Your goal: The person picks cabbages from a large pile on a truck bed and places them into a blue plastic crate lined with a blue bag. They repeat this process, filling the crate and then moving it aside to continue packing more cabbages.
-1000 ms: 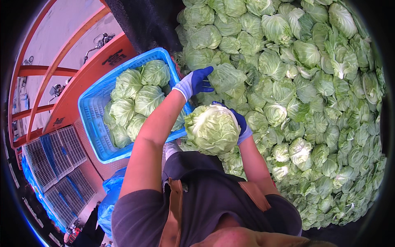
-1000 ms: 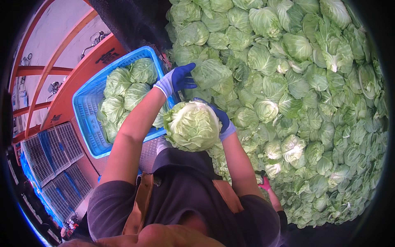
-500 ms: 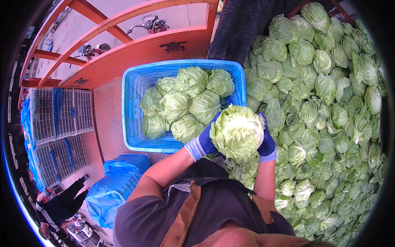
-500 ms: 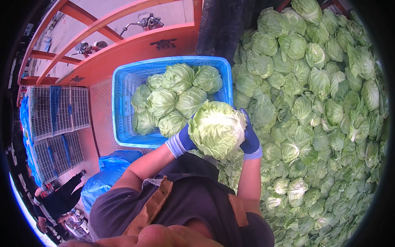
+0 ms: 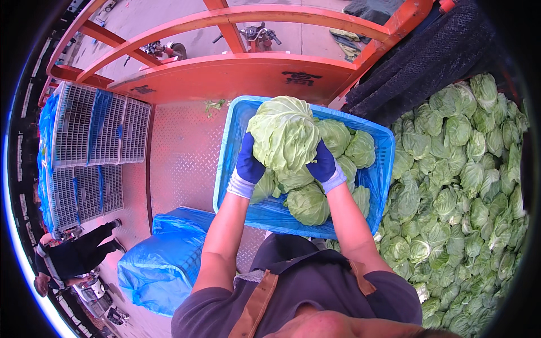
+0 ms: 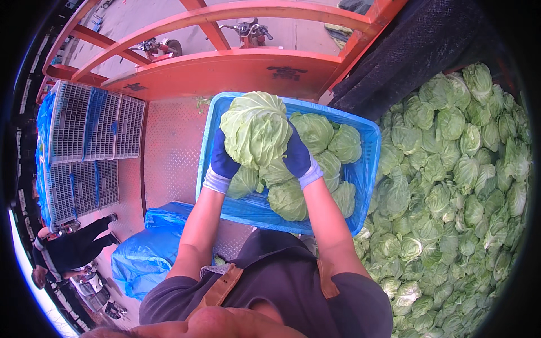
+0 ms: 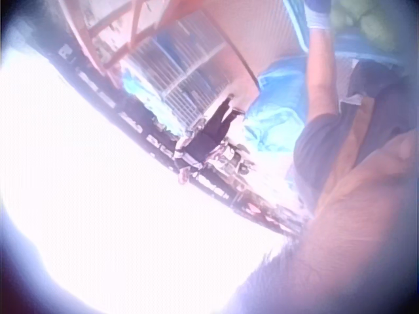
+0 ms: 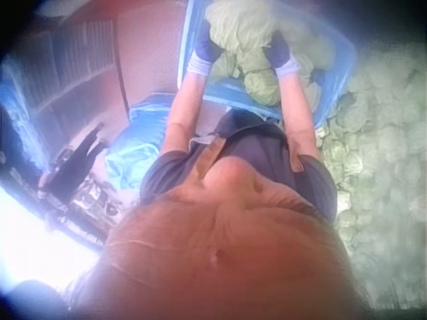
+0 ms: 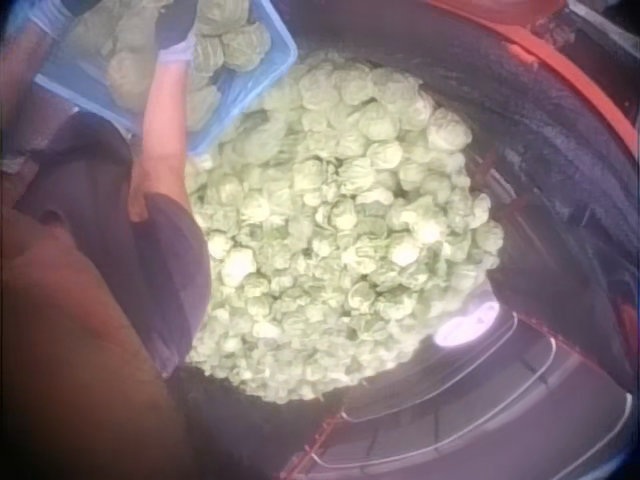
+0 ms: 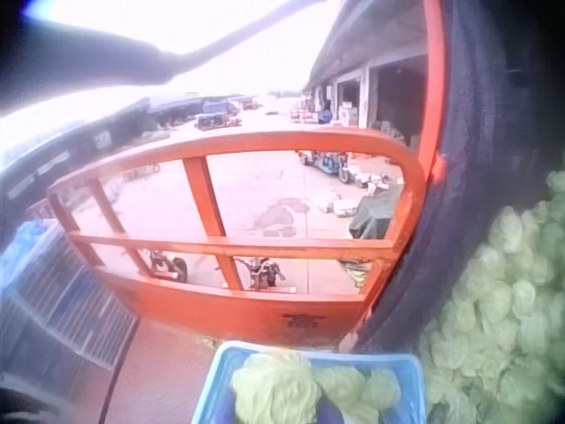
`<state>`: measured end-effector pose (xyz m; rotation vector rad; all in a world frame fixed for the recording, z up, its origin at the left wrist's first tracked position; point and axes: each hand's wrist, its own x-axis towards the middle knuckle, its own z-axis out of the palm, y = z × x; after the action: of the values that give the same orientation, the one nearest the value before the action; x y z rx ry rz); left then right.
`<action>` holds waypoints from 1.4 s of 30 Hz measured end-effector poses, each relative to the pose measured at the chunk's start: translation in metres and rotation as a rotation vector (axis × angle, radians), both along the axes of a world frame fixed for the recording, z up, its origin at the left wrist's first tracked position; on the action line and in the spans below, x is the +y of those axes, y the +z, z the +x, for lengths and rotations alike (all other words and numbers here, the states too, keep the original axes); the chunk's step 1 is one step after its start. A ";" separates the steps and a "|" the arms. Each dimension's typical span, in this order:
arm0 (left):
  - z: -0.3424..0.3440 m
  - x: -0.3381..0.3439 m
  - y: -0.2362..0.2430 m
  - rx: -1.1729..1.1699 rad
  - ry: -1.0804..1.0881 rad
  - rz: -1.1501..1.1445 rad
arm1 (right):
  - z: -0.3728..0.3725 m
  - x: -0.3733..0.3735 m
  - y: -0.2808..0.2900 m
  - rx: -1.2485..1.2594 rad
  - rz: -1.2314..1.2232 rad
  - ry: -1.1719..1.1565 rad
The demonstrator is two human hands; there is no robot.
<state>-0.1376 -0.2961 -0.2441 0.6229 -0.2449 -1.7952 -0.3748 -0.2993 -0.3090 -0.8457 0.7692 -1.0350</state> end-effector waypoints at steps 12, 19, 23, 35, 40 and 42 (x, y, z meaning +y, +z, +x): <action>-0.045 -0.048 -0.190 -1.054 0.295 0.071 | -0.183 0.118 0.096 0.788 0.191 -0.358; -0.021 -0.076 -0.128 -0.477 -0.302 0.092 | -0.235 0.222 0.069 1.704 0.308 -0.518; -0.009 -0.079 -0.136 -0.474 -0.267 0.106 | -0.195 0.181 0.076 1.969 -0.091 -0.391; -0.083 -0.080 -0.159 -1.058 0.293 -0.086 | -0.202 0.227 -0.004 1.013 0.661 -0.538; -0.019 -0.081 -0.182 -0.996 0.164 -0.135 | -0.203 0.205 0.018 1.028 0.687 -0.439; -0.034 -0.078 -0.139 -1.545 0.099 0.045 | -0.207 0.221 0.013 1.016 0.688 -0.439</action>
<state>-0.1721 -0.3740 -0.3826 1.9041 -1.1516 -0.8706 -0.5819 -0.0785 -0.2956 -0.5592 2.1012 -0.5641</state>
